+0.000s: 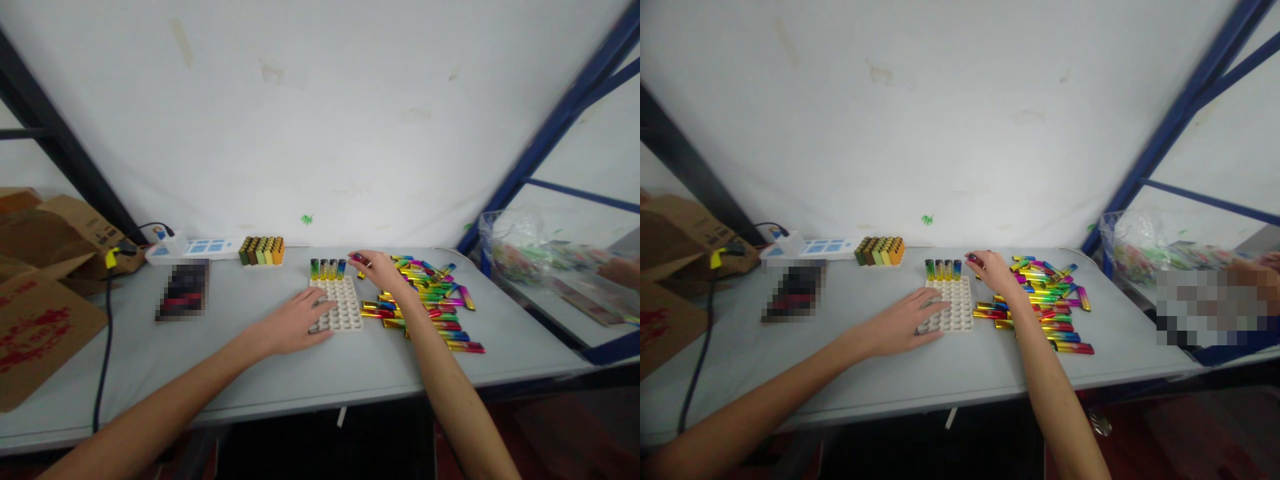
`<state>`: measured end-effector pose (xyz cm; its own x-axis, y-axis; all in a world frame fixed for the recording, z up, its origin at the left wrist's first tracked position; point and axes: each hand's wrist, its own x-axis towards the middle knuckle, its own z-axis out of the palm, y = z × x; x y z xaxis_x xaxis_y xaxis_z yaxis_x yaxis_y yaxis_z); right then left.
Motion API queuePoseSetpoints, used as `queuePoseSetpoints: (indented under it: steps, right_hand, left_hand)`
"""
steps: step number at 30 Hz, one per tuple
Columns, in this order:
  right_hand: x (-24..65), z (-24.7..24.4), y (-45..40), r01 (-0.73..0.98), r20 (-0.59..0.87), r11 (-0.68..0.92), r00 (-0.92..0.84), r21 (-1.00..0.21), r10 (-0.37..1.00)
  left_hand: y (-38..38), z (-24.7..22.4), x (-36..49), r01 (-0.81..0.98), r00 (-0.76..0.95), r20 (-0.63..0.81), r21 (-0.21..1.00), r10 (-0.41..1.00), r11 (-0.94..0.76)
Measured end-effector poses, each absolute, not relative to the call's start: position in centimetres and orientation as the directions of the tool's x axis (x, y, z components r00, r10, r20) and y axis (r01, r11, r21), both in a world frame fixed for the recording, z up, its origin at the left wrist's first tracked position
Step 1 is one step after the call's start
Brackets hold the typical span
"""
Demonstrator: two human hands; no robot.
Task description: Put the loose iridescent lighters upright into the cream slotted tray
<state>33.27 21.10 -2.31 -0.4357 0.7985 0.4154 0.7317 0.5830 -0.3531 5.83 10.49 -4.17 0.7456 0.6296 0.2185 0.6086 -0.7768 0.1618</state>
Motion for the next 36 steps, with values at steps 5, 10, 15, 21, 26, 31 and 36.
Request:
queuePoseSetpoints:
  steps: [5, 10, 15, 21, 26, 31, 36]
  right_hand:
    - [33.2, -2.3, 21.1, 0.763, 0.248, 0.52, -0.458, -0.384, 0.854]
    - [33.3, -2.2, 20.8, 0.695, 0.228, 0.568, -0.526, -0.44, 0.82]
    - [33.7, -2.2, 20.8, 0.65, 0.174, 0.564, -0.564, -0.51, 0.807]
    - [33.4, -2.6, 21.1, 0.701, 0.2, 0.585, -0.557, -0.407, 0.806]
    - [32.5, -3.4, 21.0, 0.762, 0.14, 0.524, -0.513, -0.382, 0.847]
    - [32.7, -3.4, 21.0, 0.762, 0.124, 0.53, -0.525, -0.372, 0.842]
    - [34.5, -3.2, 21.8, 0.778, 0.187, 0.533, -0.5, -0.332, 0.846]
  left_hand:
    - [10.6, -4.3, 5.8, 0.608, 0.749, 0.218, 0.148, 0.626, -0.78]
    - [10.6, -4.3, 5.9, 0.607, 0.743, 0.227, 0.168, 0.63, -0.776]
    - [10.7, -4.6, 5.8, 0.611, 0.74, 0.224, 0.171, 0.635, -0.773]
    - [10.8, -4.7, 5.8, 0.601, 0.739, 0.24, 0.187, 0.63, -0.777]
    - [10.8, -4.5, 5.8, 0.601, 0.744, 0.228, 0.183, 0.628, -0.778]
    - [10.6, -4.4, 5.9, 0.615, 0.741, 0.217, 0.163, 0.636, -0.772]
    - [10.6, -4.5, 5.8, 0.615, 0.739, 0.221, 0.162, 0.636, -0.772]
